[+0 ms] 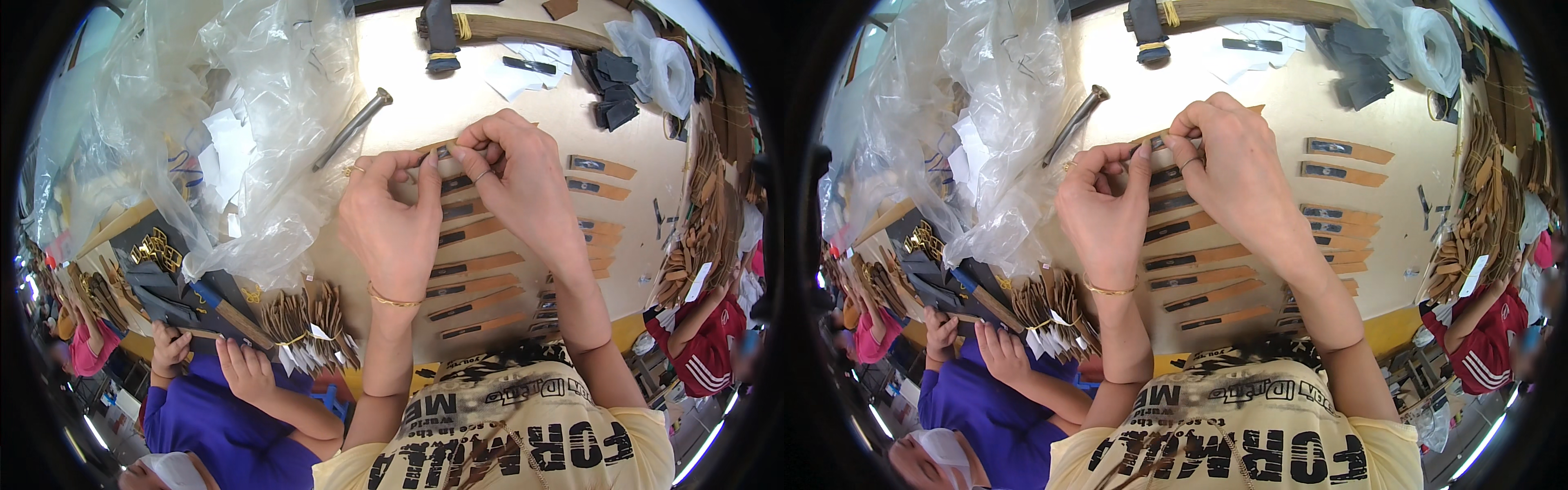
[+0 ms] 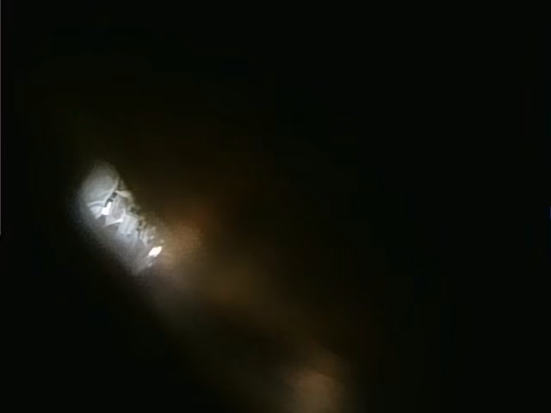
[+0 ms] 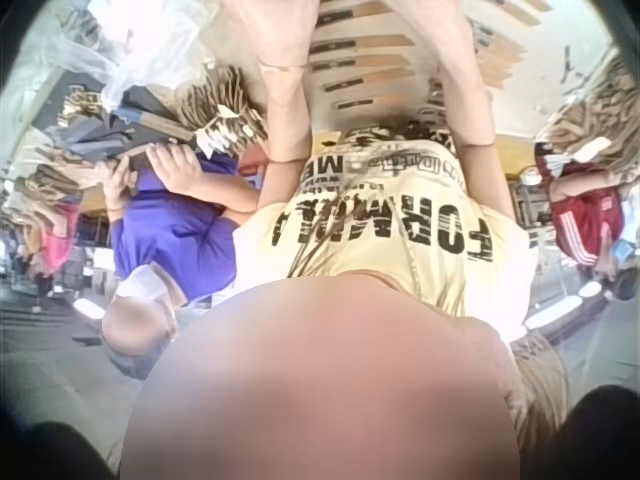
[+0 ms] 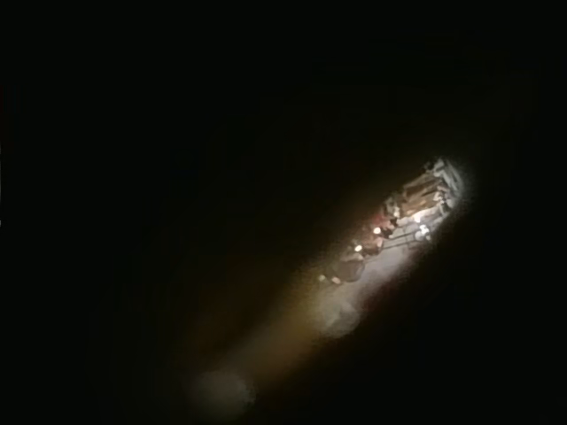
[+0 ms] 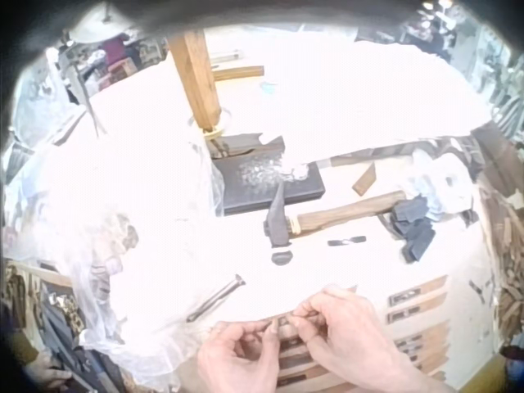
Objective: The person arranges and aligns small leather pieces on a worktable, repeatedly picking up, positioning, and adjusting them. They handle both light and dark leather strips, organizing them into neat rows while occasionally shifting other items on the table.
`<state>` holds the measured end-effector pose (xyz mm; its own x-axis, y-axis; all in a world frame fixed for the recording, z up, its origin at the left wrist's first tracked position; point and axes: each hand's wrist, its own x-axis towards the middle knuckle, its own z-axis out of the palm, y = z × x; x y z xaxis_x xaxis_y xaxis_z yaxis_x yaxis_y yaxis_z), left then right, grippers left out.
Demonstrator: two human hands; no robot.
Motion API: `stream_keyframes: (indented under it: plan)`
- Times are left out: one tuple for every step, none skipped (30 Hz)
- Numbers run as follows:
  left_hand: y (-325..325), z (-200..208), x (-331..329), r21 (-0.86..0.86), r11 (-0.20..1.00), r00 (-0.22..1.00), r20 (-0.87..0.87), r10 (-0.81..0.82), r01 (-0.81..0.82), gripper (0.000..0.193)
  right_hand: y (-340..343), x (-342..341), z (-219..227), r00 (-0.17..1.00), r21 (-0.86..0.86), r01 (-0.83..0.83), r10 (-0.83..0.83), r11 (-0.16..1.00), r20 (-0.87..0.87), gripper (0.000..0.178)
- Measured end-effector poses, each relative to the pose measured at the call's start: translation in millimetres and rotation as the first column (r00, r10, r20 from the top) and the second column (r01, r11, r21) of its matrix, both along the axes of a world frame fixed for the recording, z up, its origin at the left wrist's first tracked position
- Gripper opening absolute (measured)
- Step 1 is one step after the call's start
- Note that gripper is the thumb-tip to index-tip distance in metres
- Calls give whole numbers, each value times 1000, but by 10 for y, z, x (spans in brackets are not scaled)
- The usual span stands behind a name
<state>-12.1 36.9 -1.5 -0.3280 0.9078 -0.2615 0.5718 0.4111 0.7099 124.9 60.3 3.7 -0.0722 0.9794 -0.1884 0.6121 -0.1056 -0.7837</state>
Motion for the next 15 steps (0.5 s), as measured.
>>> stream_keyframes:
  plan:
    - [0,-1,2,-10,1000,1000,-6,3,-3,15,-1,-1,6,1000,-3,2,-2,1000,0,6]
    - [2,-4,1,-20,1000,1000,-13,6,-7,15,-3,-2,12,1000,-9,4,-4,1000,0,6]
    - [6,-11,1,2,1000,1000,-16,8,-8,18,-5,-4,15,1000,-13,5,-5,1000,0,6]
    - [12,-20,3,25,1000,1000,-19,9,-9,20,-5,-4,15,1000,-9,4,-4,1000,-4,6]
    - [15,-28,5,48,999,1000,-21,10,-9,22,-7,-3,14,1000,-4,4,-4,1000,-7,6]
    - [17,-33,7,47,999,999,-31,10,-8,22,-8,-2,12,1000,-4,6,-6,1000,-14,6]
    - [18,-36,10,47,999,999,-42,9,-7,22,-8,0,8,1000,9,1,-1,1000,-10,6]
    - [19,-37,13,46,999,999,-53,9,-7,23,-7,2,3,1000,19,-2,2,1000,-10,6]
    - [19,-34,17,48,999,999,-53,8,-6,22,-6,3,-1,1000,23,-5,5,1000,-8,6]
    - [17,-29,20,50,999,998,-54,7,-5,22,-6,3,-3,1000,30,-6,6,1000,-4,6]
    - [17,-22,22,52,999,998,-58,7,-4,22,-4,2,-5,1000,31,-6,6,1000,-1,6]
    - [15,-13,24,24,1000,998,-56,8,-6,19,-4,-2,-6,1000,25,-6,6,1000,10,7]
    - [12,-4,28,-4,1000,999,-53,8,-8,17,-4,-7,-6,1000,29,-6,5,1000,5,7]
    - [10,2,32,-32,999,999,-49,8,-9,14,-6,-9,-3,1000,27,-5,4,1000,9,7]
    - [11,4,34,-30,999,999,-50,9,-10,14,-6,-10,0,1000,25,-5,5,1000,20,7]
